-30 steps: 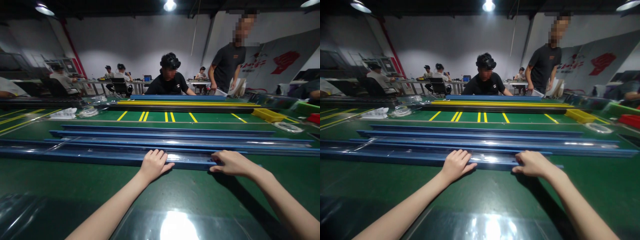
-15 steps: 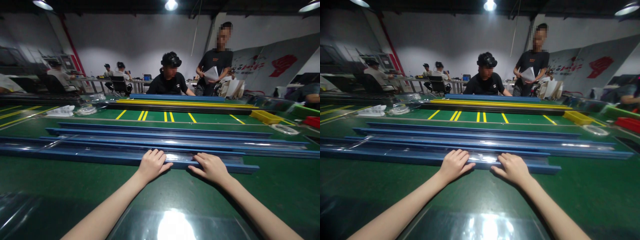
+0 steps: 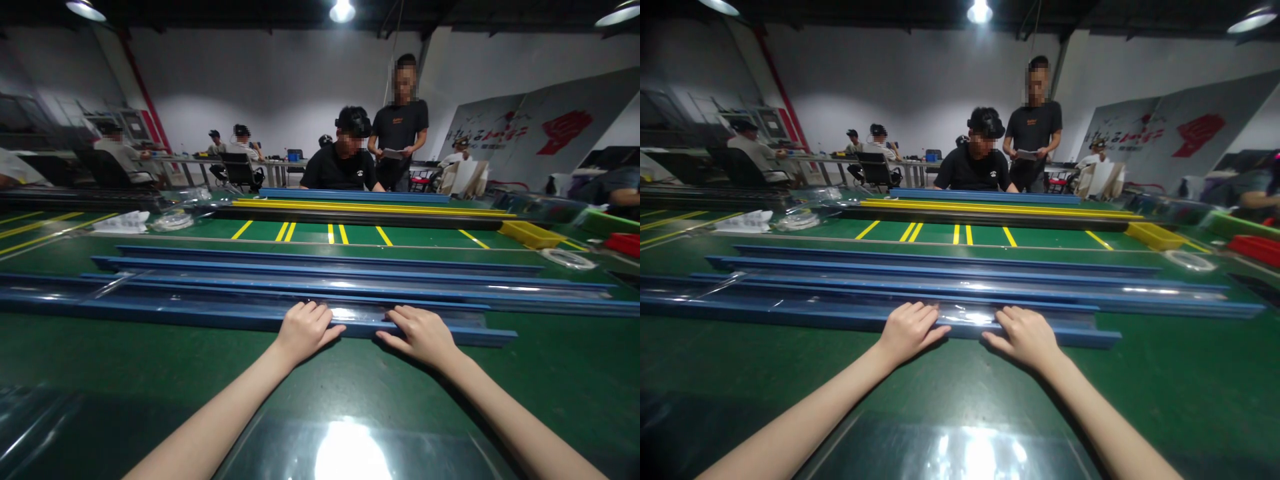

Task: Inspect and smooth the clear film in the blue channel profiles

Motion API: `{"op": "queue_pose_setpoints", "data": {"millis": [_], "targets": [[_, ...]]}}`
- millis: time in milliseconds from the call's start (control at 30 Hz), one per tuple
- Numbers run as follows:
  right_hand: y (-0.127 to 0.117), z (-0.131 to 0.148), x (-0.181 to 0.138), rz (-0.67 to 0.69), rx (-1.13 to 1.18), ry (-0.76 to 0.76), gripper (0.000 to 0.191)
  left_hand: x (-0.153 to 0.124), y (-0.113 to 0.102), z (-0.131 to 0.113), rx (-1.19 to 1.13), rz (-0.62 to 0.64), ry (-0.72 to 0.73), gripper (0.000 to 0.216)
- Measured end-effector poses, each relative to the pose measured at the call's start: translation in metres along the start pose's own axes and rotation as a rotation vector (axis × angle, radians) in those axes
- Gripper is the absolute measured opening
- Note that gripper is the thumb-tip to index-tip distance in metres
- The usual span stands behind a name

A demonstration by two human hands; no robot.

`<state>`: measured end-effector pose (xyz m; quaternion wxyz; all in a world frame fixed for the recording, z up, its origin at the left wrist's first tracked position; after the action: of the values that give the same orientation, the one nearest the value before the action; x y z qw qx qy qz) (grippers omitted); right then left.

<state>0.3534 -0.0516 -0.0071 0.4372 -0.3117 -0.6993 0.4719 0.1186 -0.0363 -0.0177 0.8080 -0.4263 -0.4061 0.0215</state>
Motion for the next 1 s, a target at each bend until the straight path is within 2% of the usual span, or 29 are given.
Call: {"op": "queue_pose_setpoints", "data": {"millis": [633, 1000], "targets": [[0.002, -0.001, 0.000, 0.013, 0.002, 0.010, 0.045, 0.000, 0.003, 0.000, -0.013, 0.003, -0.013, 0.036], [-0.016, -0.002, 0.006, 0.193, 0.264, 0.069, 0.039, 0.001, 0.001, 0.000, -0.005, 0.013, -0.051, 0.040]]}}
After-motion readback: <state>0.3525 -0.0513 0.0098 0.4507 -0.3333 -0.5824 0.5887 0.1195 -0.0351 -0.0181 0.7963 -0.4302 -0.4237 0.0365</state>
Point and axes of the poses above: each hand's wrist, its own x-axis towards the middle knuckle, its own y-axis out of the palm, z = x × y, the point moved 1 cm from there along x, towards the middle knuckle, and after that the axes turned 6 degrees about y, right-handed, at the moved point
